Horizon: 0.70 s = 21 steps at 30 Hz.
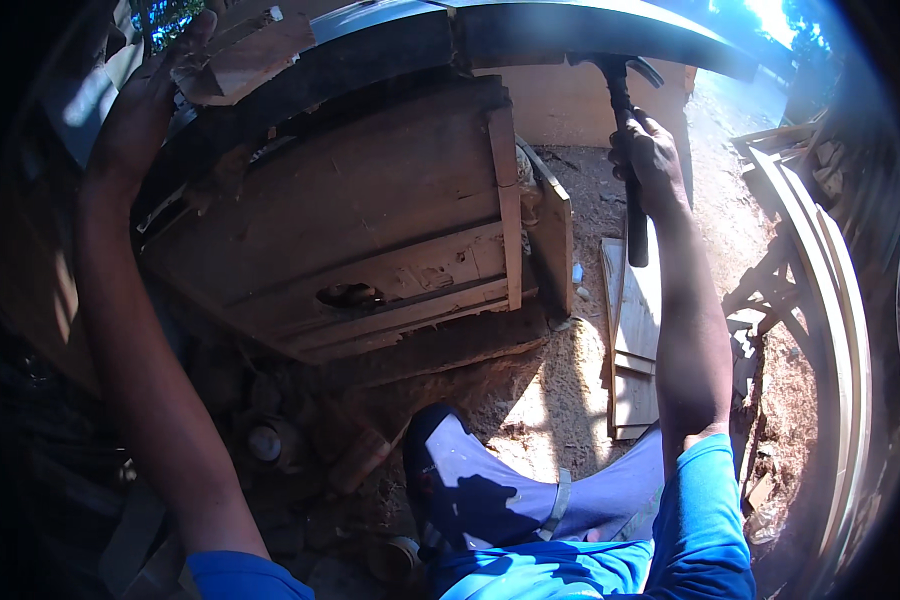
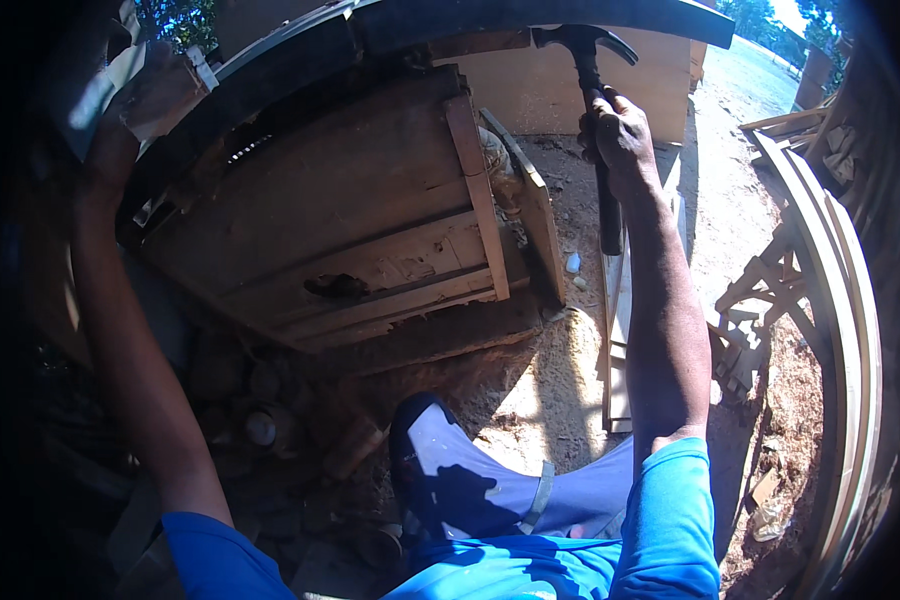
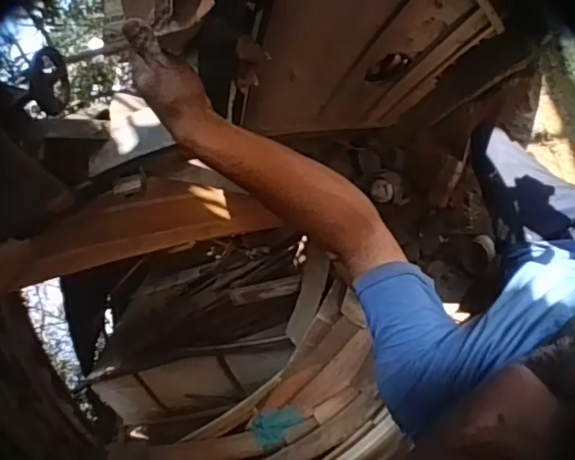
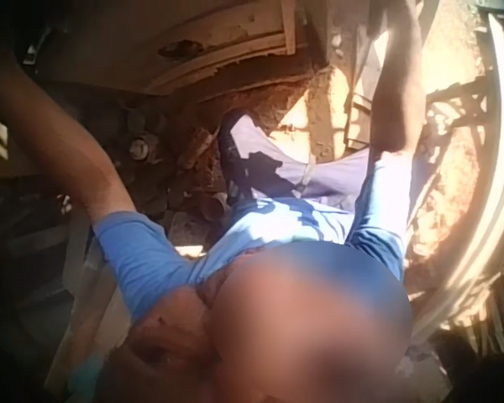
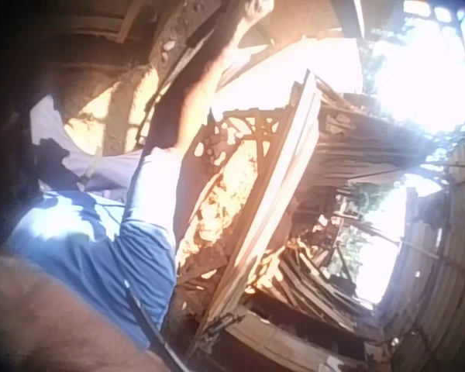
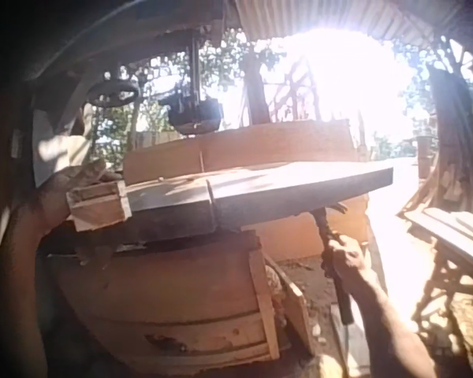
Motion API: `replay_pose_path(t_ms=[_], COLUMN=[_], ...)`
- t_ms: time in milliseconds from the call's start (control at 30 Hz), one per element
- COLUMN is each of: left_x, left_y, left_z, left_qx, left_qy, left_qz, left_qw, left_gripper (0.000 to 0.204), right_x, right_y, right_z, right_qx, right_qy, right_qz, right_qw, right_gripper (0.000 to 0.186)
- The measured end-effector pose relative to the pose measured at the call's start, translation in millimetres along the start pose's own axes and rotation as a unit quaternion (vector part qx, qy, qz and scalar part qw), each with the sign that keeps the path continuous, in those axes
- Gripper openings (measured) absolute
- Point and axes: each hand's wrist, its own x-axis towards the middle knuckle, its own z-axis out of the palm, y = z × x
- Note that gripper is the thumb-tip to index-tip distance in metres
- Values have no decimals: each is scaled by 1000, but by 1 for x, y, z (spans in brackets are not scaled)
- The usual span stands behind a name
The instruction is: The person saws a piece of wood using a band saw and briefly handles a hammer while moving between tasks in a workshop.
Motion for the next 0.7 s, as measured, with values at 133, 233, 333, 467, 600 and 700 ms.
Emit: replay_pose_path(t_ms=[133,233,333,467,600,700], left_x=[1,-1,-8,-12,-15,-13], left_y=[7,24,42,39,55,50], left_z=[-20,-14,-8,-2,-2,0], left_qx=[-77,-109,-113,-75,-15,-8], left_qy=[-156,-174,-137,-94,-89,-81], left_qz=[6,-57,-94,-56,-44,-18], left_qw=[985,977,980,991,995,997], left_gripper=[56,54,56,60,61,60], right_x=[8,7,-1,2,-5,2], right_y=[6,7,5,10,1,6], right_z=[-5,-2,-3,-1,-4,-1], right_qx=[33,53,47,17,37,12], right_qy=[20,-27,-11,-17,-5,-28], right_qz=[4,0,-5,-9,1,-20], right_qw=[999,998,999,1000,999,999], right_gripper=[20,17,21,21,23,23])
